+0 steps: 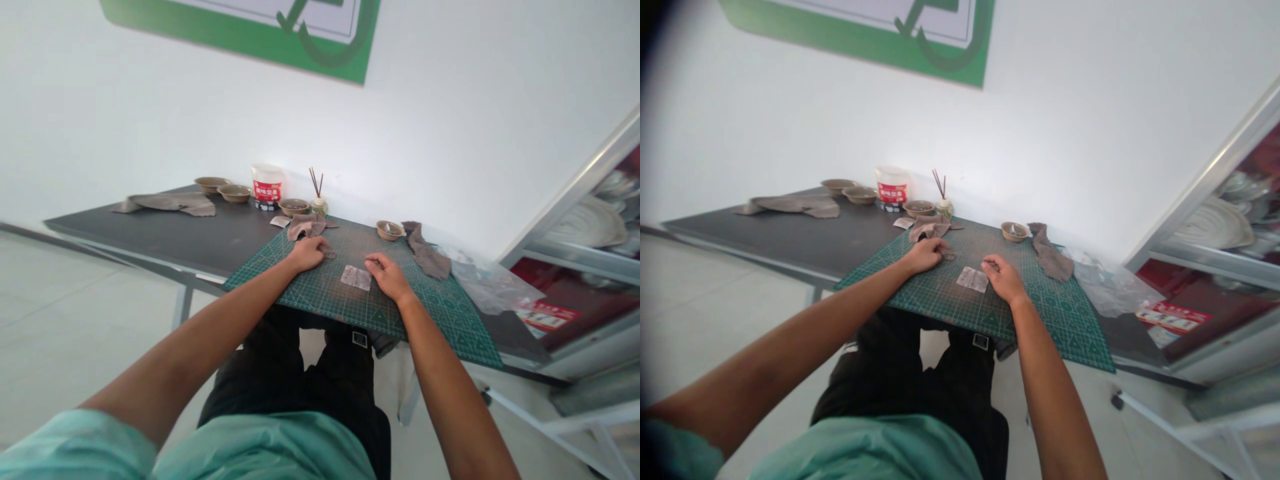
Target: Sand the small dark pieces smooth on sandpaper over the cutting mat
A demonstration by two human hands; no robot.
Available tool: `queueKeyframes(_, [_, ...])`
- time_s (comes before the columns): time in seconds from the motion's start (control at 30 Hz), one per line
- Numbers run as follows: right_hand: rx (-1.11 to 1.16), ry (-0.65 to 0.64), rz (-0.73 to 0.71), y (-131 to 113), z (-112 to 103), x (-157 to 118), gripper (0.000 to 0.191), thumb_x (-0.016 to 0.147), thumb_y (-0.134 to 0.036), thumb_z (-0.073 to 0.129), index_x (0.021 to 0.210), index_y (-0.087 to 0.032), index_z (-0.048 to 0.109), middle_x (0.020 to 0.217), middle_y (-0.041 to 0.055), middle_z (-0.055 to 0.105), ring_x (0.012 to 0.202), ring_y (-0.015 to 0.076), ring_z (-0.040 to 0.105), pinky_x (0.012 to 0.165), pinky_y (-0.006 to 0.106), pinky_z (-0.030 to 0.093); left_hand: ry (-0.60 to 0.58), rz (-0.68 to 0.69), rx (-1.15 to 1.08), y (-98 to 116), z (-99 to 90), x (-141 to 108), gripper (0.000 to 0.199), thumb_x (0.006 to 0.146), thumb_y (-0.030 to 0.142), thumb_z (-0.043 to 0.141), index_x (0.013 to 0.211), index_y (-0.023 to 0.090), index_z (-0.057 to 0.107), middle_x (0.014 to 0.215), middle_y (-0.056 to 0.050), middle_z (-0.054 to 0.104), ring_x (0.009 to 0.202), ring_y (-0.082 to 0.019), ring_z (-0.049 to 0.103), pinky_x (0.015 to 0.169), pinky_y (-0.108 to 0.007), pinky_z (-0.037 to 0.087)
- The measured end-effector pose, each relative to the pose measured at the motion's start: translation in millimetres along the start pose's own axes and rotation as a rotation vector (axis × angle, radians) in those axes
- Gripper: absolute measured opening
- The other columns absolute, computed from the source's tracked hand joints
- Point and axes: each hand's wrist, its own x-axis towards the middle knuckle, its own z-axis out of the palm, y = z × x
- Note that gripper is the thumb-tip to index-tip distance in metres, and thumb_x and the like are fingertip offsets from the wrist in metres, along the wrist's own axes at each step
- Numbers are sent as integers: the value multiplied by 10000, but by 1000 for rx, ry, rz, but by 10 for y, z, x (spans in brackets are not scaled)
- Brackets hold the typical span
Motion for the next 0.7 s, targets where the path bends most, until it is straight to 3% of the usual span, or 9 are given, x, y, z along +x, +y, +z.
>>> queueKeyframes(0.2, [-117, 118, 86, 109, -13, 31, 262, 992, -358, 593, 1150, -153, 635, 1143, 80, 652, 984, 207, 652, 873, 414, 558, 43, -28, 9, -24, 3, -5, 320, 967, 363, 603, 1218, 165, 603, 1225, -91, 623, 1046, -224, 636, 892, -434, 560])
queueKeyframes(0.37, [-180, 209, 159, 193, -55, 48, 270, 992, -354, 593, 1173, -157, 627, 1172, 86, 643, 1003, 212, 648, 878, 419, 558, 18, 48, 39, 34, 5, -15, 320, 967, 367, 602, 1217, 166, 605, 1230, -92, 622, 1057, -227, 633, 906, -443, 553])
queueKeyframes(0.7, [-207, 198, 136, 192, -67, 34, 266, 991, -351, 596, 1168, -155, 628, 1154, 82, 648, 978, 205, 653, 860, 407, 565, -44, 169, 48, 64, -4, -23, 308, 965, 360, 605, 1208, 171, 611, 1237, -92, 620, 1069, -228, 628, 920, -448, 547])
